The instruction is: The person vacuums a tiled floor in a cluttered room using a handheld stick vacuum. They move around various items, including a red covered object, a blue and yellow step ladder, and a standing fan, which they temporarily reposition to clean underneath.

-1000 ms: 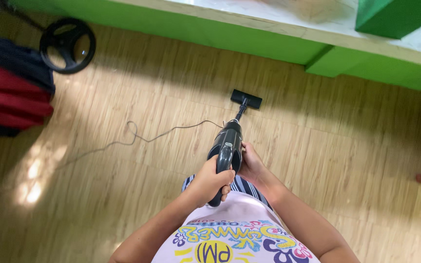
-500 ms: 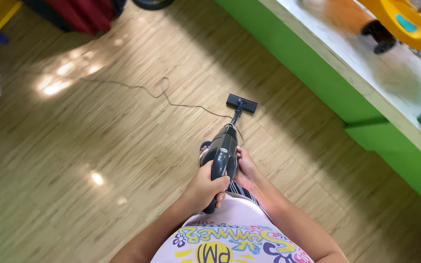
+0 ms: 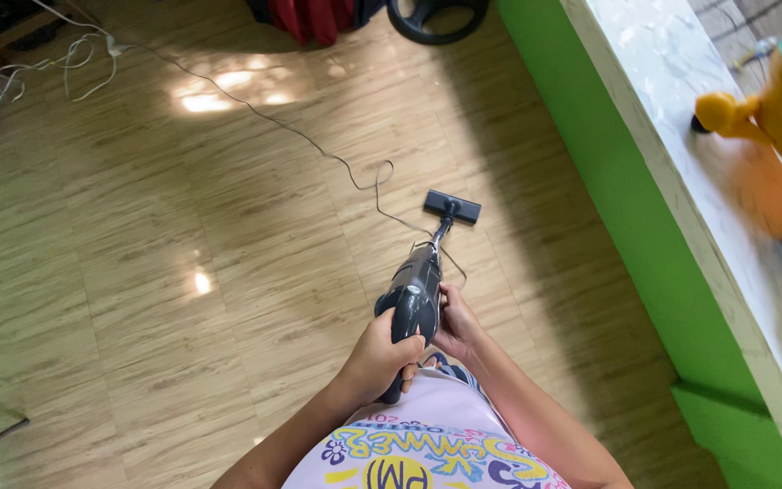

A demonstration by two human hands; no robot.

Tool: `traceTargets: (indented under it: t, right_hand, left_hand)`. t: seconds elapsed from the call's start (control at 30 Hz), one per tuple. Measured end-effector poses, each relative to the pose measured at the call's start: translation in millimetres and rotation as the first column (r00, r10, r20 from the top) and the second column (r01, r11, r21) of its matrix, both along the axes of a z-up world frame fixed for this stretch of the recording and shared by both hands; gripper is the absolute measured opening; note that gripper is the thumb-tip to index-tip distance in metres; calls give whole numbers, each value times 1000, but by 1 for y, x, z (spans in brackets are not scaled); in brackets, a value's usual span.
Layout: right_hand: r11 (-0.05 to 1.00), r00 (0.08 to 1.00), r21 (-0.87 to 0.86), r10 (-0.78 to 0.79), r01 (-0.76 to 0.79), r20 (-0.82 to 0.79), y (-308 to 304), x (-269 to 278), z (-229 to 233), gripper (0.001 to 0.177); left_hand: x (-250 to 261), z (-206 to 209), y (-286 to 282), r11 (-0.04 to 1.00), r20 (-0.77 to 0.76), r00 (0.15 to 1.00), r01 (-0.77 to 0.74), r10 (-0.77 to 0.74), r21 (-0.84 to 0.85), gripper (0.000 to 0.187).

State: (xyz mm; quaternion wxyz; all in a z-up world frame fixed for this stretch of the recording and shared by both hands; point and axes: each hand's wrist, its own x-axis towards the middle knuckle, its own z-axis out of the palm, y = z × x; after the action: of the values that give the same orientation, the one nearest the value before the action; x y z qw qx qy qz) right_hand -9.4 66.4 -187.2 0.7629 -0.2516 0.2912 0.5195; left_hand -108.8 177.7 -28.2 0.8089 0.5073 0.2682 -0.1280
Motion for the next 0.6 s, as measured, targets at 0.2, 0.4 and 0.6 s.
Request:
traceTargets:
  t: [0.2, 0.4, 0.6]
  right_hand:
    - [993, 995, -78, 88, -85, 41, 50, 51, 9, 38]
    - [991, 991, 28, 129, -130, 31, 87, 107, -7, 36]
    - [977, 976, -2, 212, -212, 48, 115, 190, -12, 36]
  left_hand:
    - [46, -1, 47, 1000, 31, 999, -26, 26, -12, 15]
    - [94, 3, 76, 996, 43, 995, -85, 85, 6, 15]
    - [166, -5, 96, 985, 43, 984, -174, 173, 13, 14]
